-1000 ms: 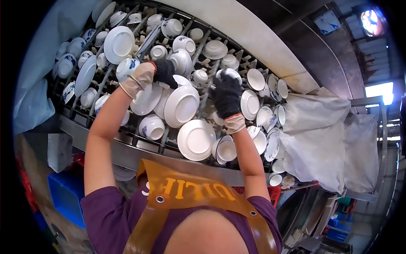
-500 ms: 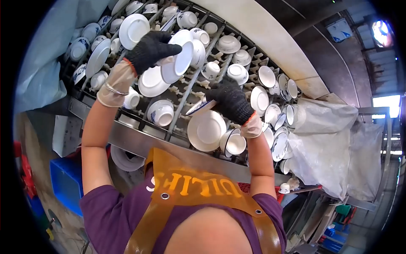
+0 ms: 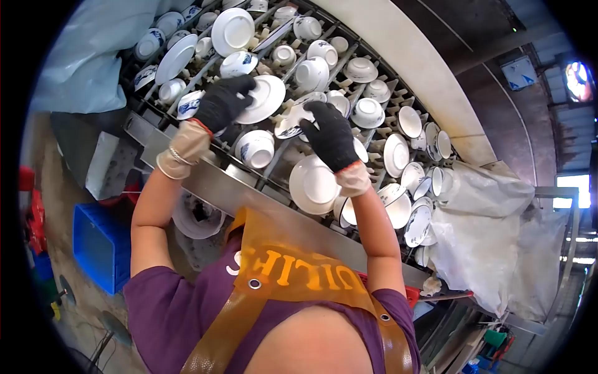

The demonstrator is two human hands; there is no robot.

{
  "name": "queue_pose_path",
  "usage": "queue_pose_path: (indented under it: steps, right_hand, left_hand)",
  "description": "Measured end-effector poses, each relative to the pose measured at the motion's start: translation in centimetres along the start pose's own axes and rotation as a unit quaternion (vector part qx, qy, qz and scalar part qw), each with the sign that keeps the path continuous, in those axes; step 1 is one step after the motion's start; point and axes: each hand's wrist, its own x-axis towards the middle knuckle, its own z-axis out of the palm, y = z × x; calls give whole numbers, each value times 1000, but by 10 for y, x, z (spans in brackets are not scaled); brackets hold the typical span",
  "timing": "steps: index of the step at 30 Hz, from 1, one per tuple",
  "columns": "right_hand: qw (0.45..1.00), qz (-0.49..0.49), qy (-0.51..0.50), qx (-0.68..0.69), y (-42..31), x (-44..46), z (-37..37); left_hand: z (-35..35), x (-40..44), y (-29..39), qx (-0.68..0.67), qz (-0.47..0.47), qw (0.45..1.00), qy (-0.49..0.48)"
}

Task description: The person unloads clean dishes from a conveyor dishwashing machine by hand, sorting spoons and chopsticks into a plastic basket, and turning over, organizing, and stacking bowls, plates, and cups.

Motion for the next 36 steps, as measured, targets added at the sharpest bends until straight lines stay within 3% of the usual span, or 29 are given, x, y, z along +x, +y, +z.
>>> queue_pose_path:
  steps: [1,3,5,6,7,8,9,10,11,13,15,17,19,20,23,25,27,29,32,33,34,36]
  right_hand:
    - [1000,-20,18,-13,-4,10,12]
    - [999,-8,-5,-43,-18,40,25]
    - [993,38,44,-104,-3,68,65]
    - [994,105,-15,-32,20,85,88]
    - [982,167,-75,39,34,100,104]
    - [937,239,-233,102,25,111,85]
    - [957,228,-181,11,27,114,89]
    - [968,200,-151,27,34,121,85]
    - [976,172,-127,39,36,124,75]
    - [991,-23,-130,28,1,124,32]
    - [981,-124,-144,-39,-21,130,19]
    - [958,-161,-220,-83,-29,127,25]
    - [944,-229,-117,-206,-21,109,43]
    - [949,-240,-45,-202,-15,101,48]
    - [984,-134,-48,-110,-13,51,6]
    - [954,53,-260,-142,-19,3,-42]
    - [925,115,-321,-165,19,-43,-45]
    - [959,76,-268,-58,63,-73,-19]
    - [944,84,-301,-103,52,-78,-12]
    - [949,65,-298,-83,57,-78,-14]
    - [950,70,-292,-83,61,-78,-16]
    - [922,86,-370,-67,40,-66,-32]
  left_hand:
    - [-15,-6,-16,71,35,996,48]
    - [-43,-23,-11,128,-38,991,-8]
    - [-43,-47,-29,193,-68,979,-14]
    - [-38,-57,-29,256,-117,959,-24]
    - [-31,-66,-41,278,-92,956,-6]
    - [-27,-72,-39,259,-116,959,19]
    - [-24,-76,-37,239,-136,961,43]
    - [-22,-83,-53,190,-34,976,103]
    - [-24,-84,-54,187,-36,976,111]
    - [-18,-92,-53,167,-53,974,144]
    - [-18,-82,-61,162,-37,977,133]
    - [-12,-68,-65,204,-8,973,112]
    - [-9,-57,-49,218,-44,972,71]
    - [-5,-57,-53,216,-9,973,78]
    - [-3,-73,-54,180,76,971,140]
    - [-9,-88,-16,91,58,979,170]
    - [-9,-91,1,46,30,990,131]
    - [0,-79,21,-5,58,992,112]
    - [20,-47,32,-61,73,993,75]
    - [22,-29,32,-44,131,987,83]
    - [20,-12,38,-15,129,989,70]
    - [18,30,44,33,175,983,51]
